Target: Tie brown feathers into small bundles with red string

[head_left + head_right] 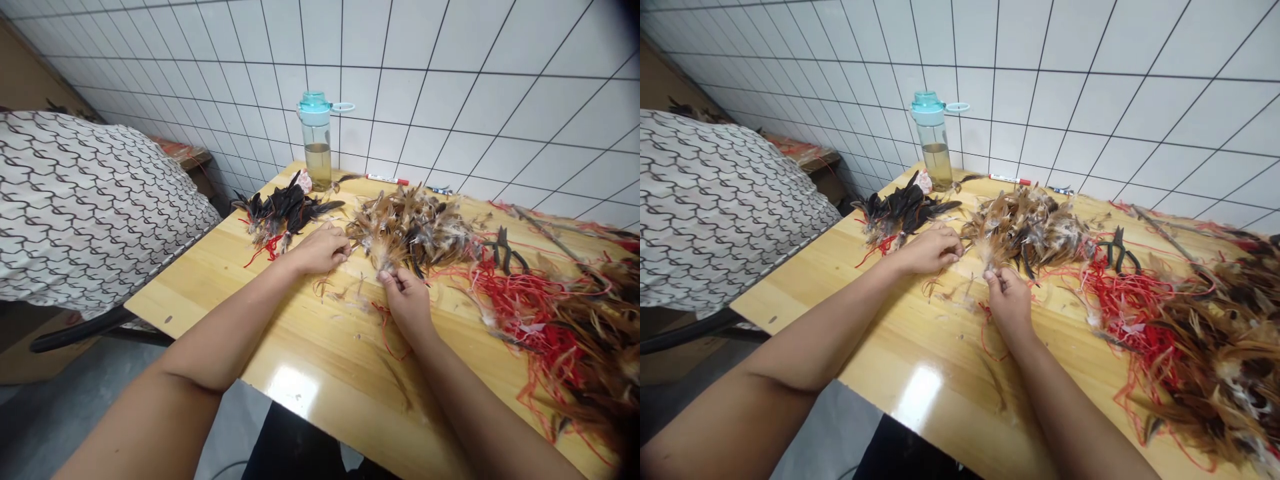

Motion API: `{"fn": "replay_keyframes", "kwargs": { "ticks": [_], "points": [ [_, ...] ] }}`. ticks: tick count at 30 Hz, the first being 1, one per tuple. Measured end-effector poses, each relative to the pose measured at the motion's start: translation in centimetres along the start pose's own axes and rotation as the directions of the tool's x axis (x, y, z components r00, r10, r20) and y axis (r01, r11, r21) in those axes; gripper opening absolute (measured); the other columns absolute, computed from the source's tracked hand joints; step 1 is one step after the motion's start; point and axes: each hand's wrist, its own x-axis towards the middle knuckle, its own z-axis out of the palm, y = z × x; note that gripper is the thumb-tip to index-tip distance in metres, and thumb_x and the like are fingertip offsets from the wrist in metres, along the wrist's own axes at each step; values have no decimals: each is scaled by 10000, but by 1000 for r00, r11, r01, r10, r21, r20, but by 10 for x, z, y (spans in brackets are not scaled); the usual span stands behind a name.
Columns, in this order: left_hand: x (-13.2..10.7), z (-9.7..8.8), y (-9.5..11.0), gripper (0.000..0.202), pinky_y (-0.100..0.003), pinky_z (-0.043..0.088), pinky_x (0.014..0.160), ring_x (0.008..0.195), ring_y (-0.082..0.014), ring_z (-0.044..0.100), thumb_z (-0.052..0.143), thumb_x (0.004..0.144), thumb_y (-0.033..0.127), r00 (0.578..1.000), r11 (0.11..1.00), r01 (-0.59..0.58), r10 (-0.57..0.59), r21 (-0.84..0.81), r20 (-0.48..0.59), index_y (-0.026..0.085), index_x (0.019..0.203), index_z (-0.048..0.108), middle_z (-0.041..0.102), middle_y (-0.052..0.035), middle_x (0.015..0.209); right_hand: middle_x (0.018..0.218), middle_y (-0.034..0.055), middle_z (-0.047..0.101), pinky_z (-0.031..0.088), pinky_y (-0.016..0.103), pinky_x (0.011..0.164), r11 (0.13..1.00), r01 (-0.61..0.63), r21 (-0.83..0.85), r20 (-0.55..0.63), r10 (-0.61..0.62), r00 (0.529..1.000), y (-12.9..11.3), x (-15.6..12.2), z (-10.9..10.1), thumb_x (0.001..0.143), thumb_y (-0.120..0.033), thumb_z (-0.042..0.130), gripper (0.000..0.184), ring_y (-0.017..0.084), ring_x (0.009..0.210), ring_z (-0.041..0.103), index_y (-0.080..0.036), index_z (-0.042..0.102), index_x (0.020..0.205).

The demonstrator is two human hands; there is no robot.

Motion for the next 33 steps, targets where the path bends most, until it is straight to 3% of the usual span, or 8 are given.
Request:
{"fn": "replay_keyframes", "kwargs": {
  "ticks": [3, 8, 18, 27, 33],
  "points": [
    [1, 2, 2, 119, -336, 375, 874, 858, -171, 530, 499, 824, 170, 1000, 1000, -12, 12, -20, -14, 182, 776, 608, 636, -33, 846, 528, -39, 407, 333, 255, 543, 1000, -3, -9, 1, 3, 1000, 1, 0, 0, 806, -373, 520, 263, 126, 542, 403, -206, 514, 603],
    [1, 1, 10, 119, -316, 400, 784, 874, -191, 507, 464, 852, 177, 997, 997, 27, -32, -74, -72, 184, 836, 582, 608, -55, 843, 524, -41, 395, 316, 254, 537, 1000, 4, -18, -6, -4, 1000, 3, 0, 1, 811, -379, 522, 275, 128, 547, 398, -208, 503, 597],
    [0, -3, 41, 186, -281, 389, 796, 821, -158, 533, 416, 936, 255, 970, 964, -236, 226, -124, -89, 186, 848, 565, 635, -46, 837, 546, -30, 418, 305, 263, 557, 996, 52, -74, -13, -53, 998, 2, 2, 0, 802, -347, 516, 279, 128, 558, 390, -210, 466, 564],
    [1, 3, 50, 238, -288, 380, 773, 808, -172, 502, 391, 943, 254, 964, 969, -247, 247, 11, -102, 178, 834, 588, 625, -54, 804, 572, -6, 486, 317, 278, 582, 986, 105, -127, 20, -104, 994, 5, 1, 3, 793, -322, 543, 264, 141, 576, 440, -203, 504, 562],
    [0, 6, 55, 238, -286, 390, 772, 788, -162, 501, 379, 945, 227, 954, 960, -279, 276, -7, -116, 172, 817, 573, 625, -52, 813, 613, 6, 552, 349, 281, 587, 986, 126, -112, 75, -118, 990, 5, 1, 3, 785, -306, 555, 175, 152, 588, 480, -209, 595, 644]
  ]
}}
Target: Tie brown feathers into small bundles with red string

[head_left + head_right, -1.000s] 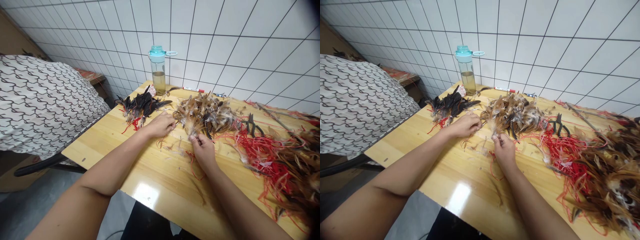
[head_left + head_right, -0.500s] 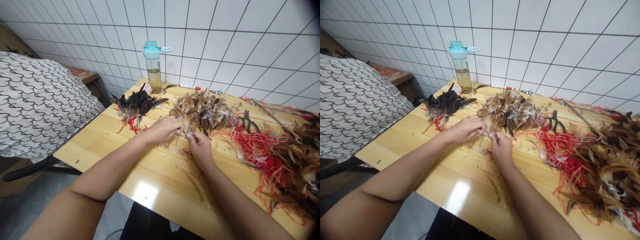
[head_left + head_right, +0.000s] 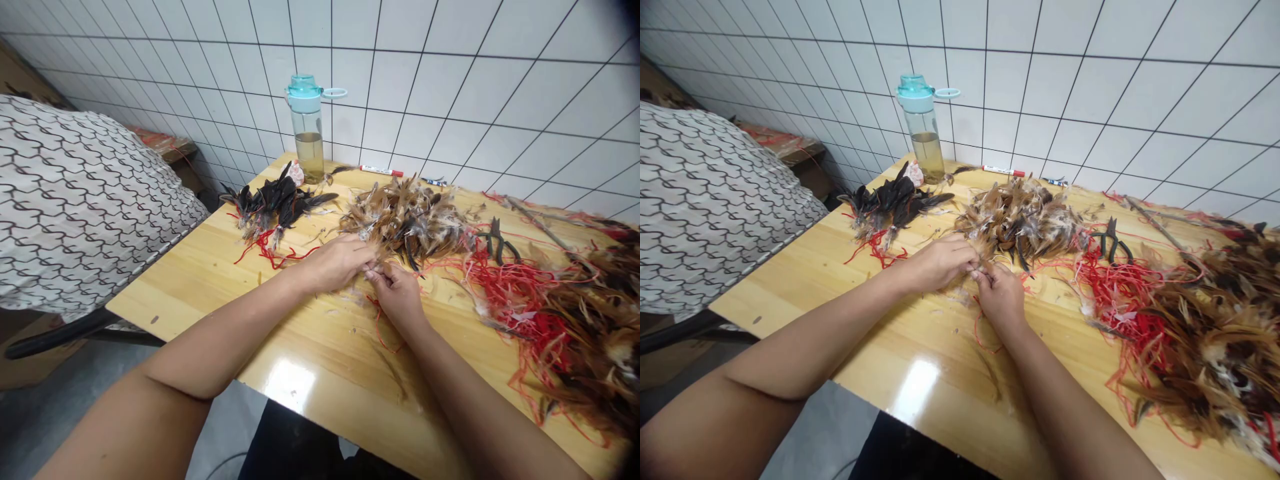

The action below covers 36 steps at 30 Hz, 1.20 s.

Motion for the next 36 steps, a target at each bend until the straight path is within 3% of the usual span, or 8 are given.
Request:
{"fn": "replay_keyframes", "kwargs": {
  "ticks": [3, 6, 10, 14, 19, 24, 30, 36],
  "points": [
    [0, 1, 1, 219, -293, 404, 783, 833, -172, 516, 394, 947, 260, 999, 1000, 6, -7, -15, -45, 175, 854, 574, 626, -60, 838, 597, 0, 534, 344, 277, 574, 1000, -1, 20, -8, 1, 1000, 0, 0, 0, 777, -314, 558, 190, 149, 578, 466, -212, 565, 618],
    [-1, -3, -6, 189, -331, 407, 866, 952, -190, 524, 411, 940, 278, 982, 996, 88, -88, -8, -169, 182, 959, 573, 631, -79, 967, 554, -14, 481, 323, 270, 552, 999, -32, 20, -37, 33, 999, -1, 0, -1, 780, -340, 552, 250, 140, 559, 433, -213, 500, 571],
    [-7, -8, -32, 161, -366, 401, 896, 998, -216, 512, 447, 902, 228, 874, 926, 376, -340, 41, -346, 178, 965, 587, 612, -86, 1024, 534, -28, 431, 310, 262, 542, 996, -79, 35, -55, 81, 995, -2, 1, -3, 797, -356, 529, 282, 132, 554, 410, -214, 459, 563],
    [-12, -3, -50, 105, -370, 412, 856, 920, -220, 525, 524, 843, 226, 846, 861, 506, -483, 57, -226, 173, 832, 614, 611, -72, 916, 540, -29, 434, 314, 263, 541, 990, -119, 78, -58, 123, 991, -4, 0, -3, 808, -368, 513, 275, 129, 548, 407, -210, 479, 585],
    [-7, 16, -42, 166, -378, 420, 853, 933, -230, 519, 584, 822, 324, 863, 866, 497, -489, 43, -125, 177, 885, 628, 609, -76, 930, 537, -32, 430, 310, 258, 530, 986, -135, 96, -69, 142, 987, -5, 0, -3, 809, -369, 519, 275, 125, 543, 402, -209, 483, 588],
    [-3, 27, -37, 125, -379, 411, 842, 905, -228, 510, 487, 853, 174, 869, 863, 492, -482, 115, -110, 164, 809, 603, 600, -87, 874, 525, -35, 414, 303, 252, 524, 988, -130, 81, -74, 136, 988, -4, 0, -3, 809, -368, 520, 272, 126, 551, 402, -209, 487, 591],
    [-4, 17, -30, 124, -341, 398, 774, 843, -211, 503, 425, 874, 139, 921, 926, 372, -357, 73, -157, 179, 864, 542, 590, -71, 853, 521, -38, 407, 302, 256, 518, 985, -139, 98, -94, 149, 984, -3, -1, -2, 817, -387, 519, 292, 124, 531, 386, -212, 481, 587],
    [0, 7, -12, 129, -274, 384, 726, 795, -166, 505, 422, 901, 172, 986, 988, 149, -152, -35, -73, 187, 844, 536, 586, -36, 817, 520, -46, 377, 297, 257, 530, 991, -124, 56, -109, 130, 986, -3, 1, -3, 811, -375, 522, 299, 120, 527, 365, -212, 467, 567]
  ]
}}
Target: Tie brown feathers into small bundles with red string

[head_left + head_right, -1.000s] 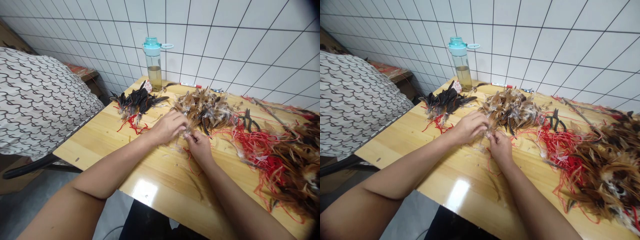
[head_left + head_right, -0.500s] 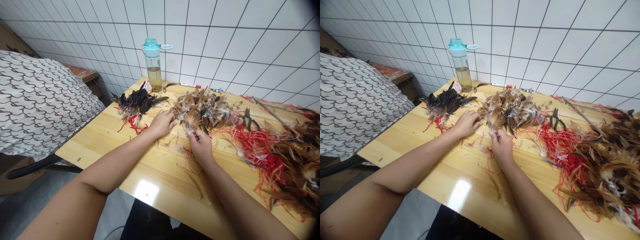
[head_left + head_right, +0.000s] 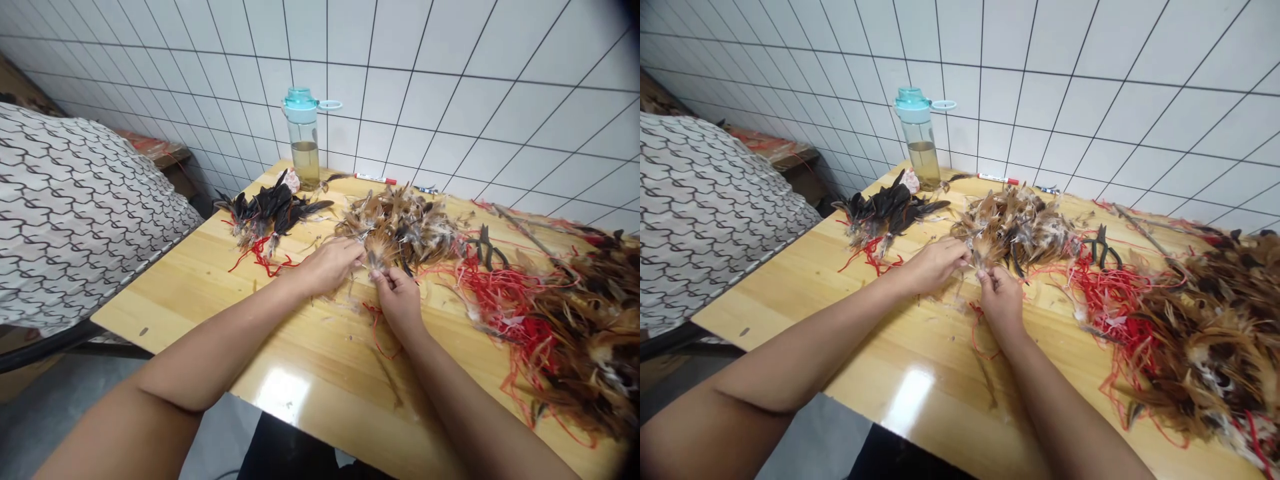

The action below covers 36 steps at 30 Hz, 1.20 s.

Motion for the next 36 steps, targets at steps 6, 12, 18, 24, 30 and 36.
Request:
{"fn": "replay_keyframes", "kwargs": {
  "ticks": [6, 12, 18, 24, 30, 36],
  "points": [
    [0, -2, 4, 185, -262, 377, 718, 788, -164, 502, 391, 929, 186, 997, 997, -71, 71, 39, 8, 176, 844, 554, 579, -50, 811, 548, -31, 417, 308, 268, 558, 999, 41, -25, 14, -41, 999, -1, 1, -1, 790, -342, 546, 294, 123, 547, 389, -207, 462, 543],
    [-2, -4, 2, 165, -262, 376, 714, 817, -167, 505, 402, 926, 182, 991, 990, -125, 127, 67, -31, 176, 865, 556, 583, -50, 830, 564, -29, 449, 324, 262, 569, 998, 54, -24, 11, -54, 999, 0, 1, -1, 791, -312, 553, 259, 126, 561, 410, -203, 497, 563],
    [-1, -4, 7, 170, -270, 376, 714, 803, -165, 507, 412, 921, 156, 988, 976, -153, 152, 157, 16, 163, 853, 567, 588, -51, 815, 544, -31, 416, 314, 268, 564, 997, 72, -36, 20, -72, 997, 1, 2, 0, 779, -310, 565, 278, 128, 554, 403, -204, 475, 539],
    [-1, -9, 9, 180, -286, 381, 741, 840, -179, 507, 429, 934, 207, 981, 948, -195, 189, 251, 47, 158, 892, 597, 598, -60, 856, 566, -16, 471, 351, 276, 589, 998, 64, -22, 37, -63, 997, 4, 2, 2, 779, -305, 573, 248, 140, 574, 448, -204, 512, 561],
    [0, -7, 13, 205, -278, 376, 725, 817, -171, 503, 438, 943, 249, 970, 942, -243, 234, 231, 64, 152, 855, 595, 595, -50, 827, 630, 11, 568, 375, 291, 625, 993, 114, -35, 93, -111, 989, 7, 1, 3, 777, -282, 583, 167, 163, 628, 511, -200, 592, 632],
    [1, -7, 12, 174, -272, 402, 780, 886, -171, 520, 427, 936, 218, 983, 969, -177, 183, 171, -21, 164, 924, 592, 613, -59, 907, 621, 9, 557, 369, 291, 609, 990, 130, -51, 99, -125, 987, 4, 2, 1, 782, -285, 563, 161, 162, 622, 504, -203, 585, 645]
  ]
}}
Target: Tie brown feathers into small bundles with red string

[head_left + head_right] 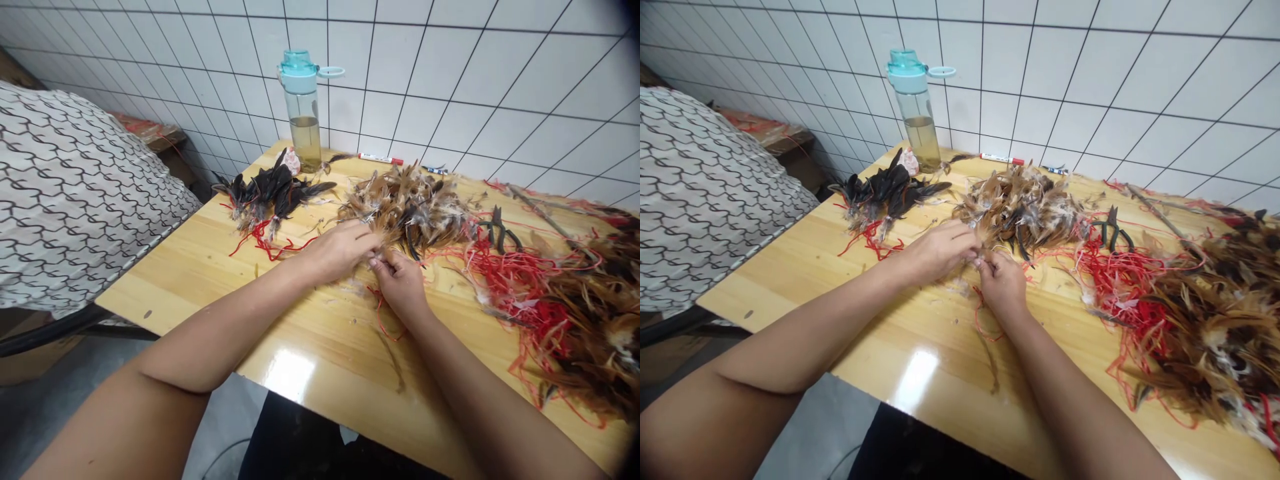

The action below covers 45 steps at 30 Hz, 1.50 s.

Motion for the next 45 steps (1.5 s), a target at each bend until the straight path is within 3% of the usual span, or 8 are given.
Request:
{"fn": "replay_keyframes", "kwargs": {
  "ticks": [5, 9, 14, 19, 23, 29, 35, 45],
  "points": [
    [-8, -16, -29, 177, -325, 412, 838, 972, -202, 517, 452, 876, 149, 948, 956, 292, -285, 30, -142, 163, 962, 606, 601, -86, 997, 626, 13, 541, 372, 291, 610, 999, -49, 23, -23, 49, 999, 0, 0, -1, 791, -323, 540, 210, 165, 634, 506, -205, 522, 618],
    [-18, -28, -53, 157, -295, 423, 791, 889, -180, 550, 498, 811, 127, 911, 911, 411, -411, -2, 17, 159, 862, 644, 607, -65, 919, 620, 5, 533, 364, 282, 595, 998, -55, 32, -31, 56, 998, 0, 0, -1, 794, -322, 532, 197, 158, 619, 487, -210, 521, 632],
    [-21, -32, -59, 140, -256, 416, 795, 869, -151, 569, 616, 752, 185, 896, 925, 361, -309, -120, 319, 180, 880, 671, 634, -24, 880, 609, -1, 514, 355, 280, 589, 998, -64, 25, -34, 65, 997, 0, 0, -1, 798, -336, 526, 203, 155, 614, 476, -208, 525, 641],
    [-19, -21, -53, 142, -285, 396, 849, 900, -168, 566, 632, 720, 174, 874, 936, 338, -275, -94, 400, 195, 854, 677, 635, -30, 892, 630, 4, 524, 361, 283, 600, 998, -63, 21, -24, 63, 998, 0, 0, -1, 803, -340, 520, 209, 154, 621, 480, -206, 516, 643],
    [-16, -15, -49, 107, -302, 381, 856, 870, -168, 560, 551, 738, 115, 908, 958, 270, -220, -97, 355, 171, 756, 640, 632, -35, 828, 605, -1, 500, 354, 285, 599, 998, -61, 2, -24, 61, 998, 0, 0, -1, 798, -340, 523, 235, 157, 622, 473, -212, 480, 606],
    [-9, -21, -29, 137, -266, 381, 686, 746, -153, 542, 480, 794, 131, 959, 978, 158, -118, -139, 259, 171, 811, 611, 617, -31, 767, 605, -1, 510, 361, 293, 614, 999, -37, -12, -51, 36, 998, -1, 1, 0, 773, -304, 550, 243, 156, 619, 472, -216, 456, 567],
    [-4, -20, -8, 153, -275, 397, 689, 752, -161, 557, 463, 840, 177, 970, 989, 113, -89, -98, 224, 167, 814, 614, 633, -48, 792, 600, 5, 517, 352, 296, 610, 998, -13, -66, -25, 11, 1000, -3, 0, 0, 772, -277, 569, 248, 160, 623, 486, -210, 488, 547],
    [-3, -17, -1, 149, -294, 409, 734, 768, -165, 563, 463, 855, 193, 972, 996, 85, -76, -34, 223, 162, 823, 606, 638, -52, 805, 631, 14, 570, 356, 288, 611, 996, 16, -83, 59, -11, 998, -2, -1, 2, 795, -306, 584, 218, 167, 655, 521, -206, 590, 602]
  ]
}}
